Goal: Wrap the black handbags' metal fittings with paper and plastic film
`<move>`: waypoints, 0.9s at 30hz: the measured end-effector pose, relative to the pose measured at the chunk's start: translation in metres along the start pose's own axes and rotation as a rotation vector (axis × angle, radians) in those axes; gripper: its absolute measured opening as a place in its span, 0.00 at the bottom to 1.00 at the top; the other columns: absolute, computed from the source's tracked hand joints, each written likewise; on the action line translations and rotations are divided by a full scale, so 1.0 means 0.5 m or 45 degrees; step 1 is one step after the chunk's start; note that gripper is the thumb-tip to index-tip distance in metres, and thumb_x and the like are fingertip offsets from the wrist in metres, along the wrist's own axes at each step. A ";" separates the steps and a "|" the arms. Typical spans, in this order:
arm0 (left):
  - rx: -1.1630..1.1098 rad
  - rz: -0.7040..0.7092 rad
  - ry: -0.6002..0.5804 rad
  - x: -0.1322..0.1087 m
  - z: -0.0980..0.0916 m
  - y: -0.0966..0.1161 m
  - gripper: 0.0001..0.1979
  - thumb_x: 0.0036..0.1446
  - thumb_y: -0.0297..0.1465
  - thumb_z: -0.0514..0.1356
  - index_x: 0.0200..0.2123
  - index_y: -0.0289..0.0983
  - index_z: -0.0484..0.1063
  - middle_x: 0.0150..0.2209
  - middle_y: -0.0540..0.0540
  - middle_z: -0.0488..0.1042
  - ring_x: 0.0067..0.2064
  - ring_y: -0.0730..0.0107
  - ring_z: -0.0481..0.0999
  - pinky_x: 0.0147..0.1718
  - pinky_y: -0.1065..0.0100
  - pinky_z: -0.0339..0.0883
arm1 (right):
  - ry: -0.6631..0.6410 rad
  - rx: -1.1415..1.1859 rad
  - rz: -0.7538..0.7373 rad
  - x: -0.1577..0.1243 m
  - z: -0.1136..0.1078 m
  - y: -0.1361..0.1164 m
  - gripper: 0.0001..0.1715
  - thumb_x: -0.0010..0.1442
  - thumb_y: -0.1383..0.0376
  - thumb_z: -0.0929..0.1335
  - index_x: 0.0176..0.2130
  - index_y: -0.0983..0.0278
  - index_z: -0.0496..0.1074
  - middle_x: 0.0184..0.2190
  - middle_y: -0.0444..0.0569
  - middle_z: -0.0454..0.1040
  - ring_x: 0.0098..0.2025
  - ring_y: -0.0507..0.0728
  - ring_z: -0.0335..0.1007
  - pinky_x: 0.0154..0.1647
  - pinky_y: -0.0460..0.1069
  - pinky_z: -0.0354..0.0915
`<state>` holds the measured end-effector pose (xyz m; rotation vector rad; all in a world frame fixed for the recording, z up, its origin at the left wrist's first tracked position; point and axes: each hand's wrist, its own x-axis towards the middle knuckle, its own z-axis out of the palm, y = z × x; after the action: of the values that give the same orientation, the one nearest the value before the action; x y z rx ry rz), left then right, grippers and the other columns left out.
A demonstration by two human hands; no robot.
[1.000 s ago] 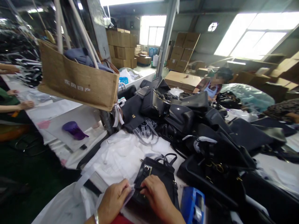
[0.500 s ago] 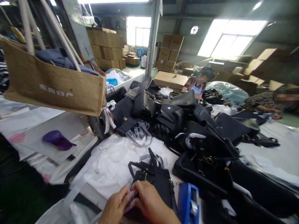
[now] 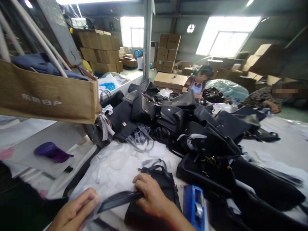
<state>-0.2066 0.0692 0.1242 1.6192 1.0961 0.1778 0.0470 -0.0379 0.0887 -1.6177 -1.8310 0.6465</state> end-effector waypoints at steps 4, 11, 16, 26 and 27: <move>-0.161 -0.005 -0.137 0.002 0.006 0.016 0.20 0.58 0.49 0.53 0.27 0.38 0.64 0.21 0.54 0.65 0.22 0.75 0.62 0.23 0.74 0.58 | -0.232 0.203 0.121 -0.026 -0.062 -0.005 0.19 0.53 0.68 0.70 0.45 0.58 0.66 0.31 0.40 0.71 0.33 0.53 0.66 0.34 0.45 0.57; -0.294 0.027 -0.213 0.004 0.053 0.018 0.17 0.60 0.45 0.54 0.29 0.38 0.62 0.23 0.52 0.68 0.25 0.71 0.69 0.26 0.71 0.61 | -0.397 0.174 0.089 -0.029 -0.136 -0.016 0.32 0.52 0.45 0.71 0.51 0.57 0.66 0.30 0.42 0.74 0.31 0.55 0.69 0.28 0.45 0.55; -0.231 0.077 -0.143 0.005 0.078 0.022 0.17 0.62 0.45 0.51 0.30 0.38 0.62 0.24 0.51 0.71 0.27 0.69 0.70 0.29 0.70 0.60 | -0.264 -0.170 -0.038 -0.013 -0.129 -0.022 0.20 0.67 0.51 0.59 0.38 0.60 0.70 0.27 0.44 0.74 0.30 0.54 0.70 0.29 0.47 0.52; 0.210 0.220 0.052 0.002 0.117 0.034 0.18 0.63 0.44 0.49 0.26 0.39 0.61 0.24 0.54 0.61 0.27 0.71 0.62 0.27 0.71 0.52 | -0.284 -0.421 -0.107 -0.023 -0.121 -0.032 0.22 0.68 0.54 0.57 0.32 0.62 0.71 0.26 0.46 0.77 0.28 0.53 0.72 0.27 0.48 0.51; 0.221 0.229 0.037 0.004 0.127 0.034 0.18 0.63 0.44 0.49 0.26 0.39 0.61 0.23 0.54 0.61 0.27 0.71 0.62 0.27 0.71 0.52 | -0.296 -0.425 -0.122 -0.023 -0.113 -0.033 0.22 0.68 0.54 0.58 0.33 0.62 0.71 0.25 0.46 0.77 0.28 0.54 0.72 0.27 0.48 0.51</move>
<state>-0.1566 0.0273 0.1140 1.8770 1.0094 0.2306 0.0766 -0.0532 0.1384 -1.7059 -2.2705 0.5247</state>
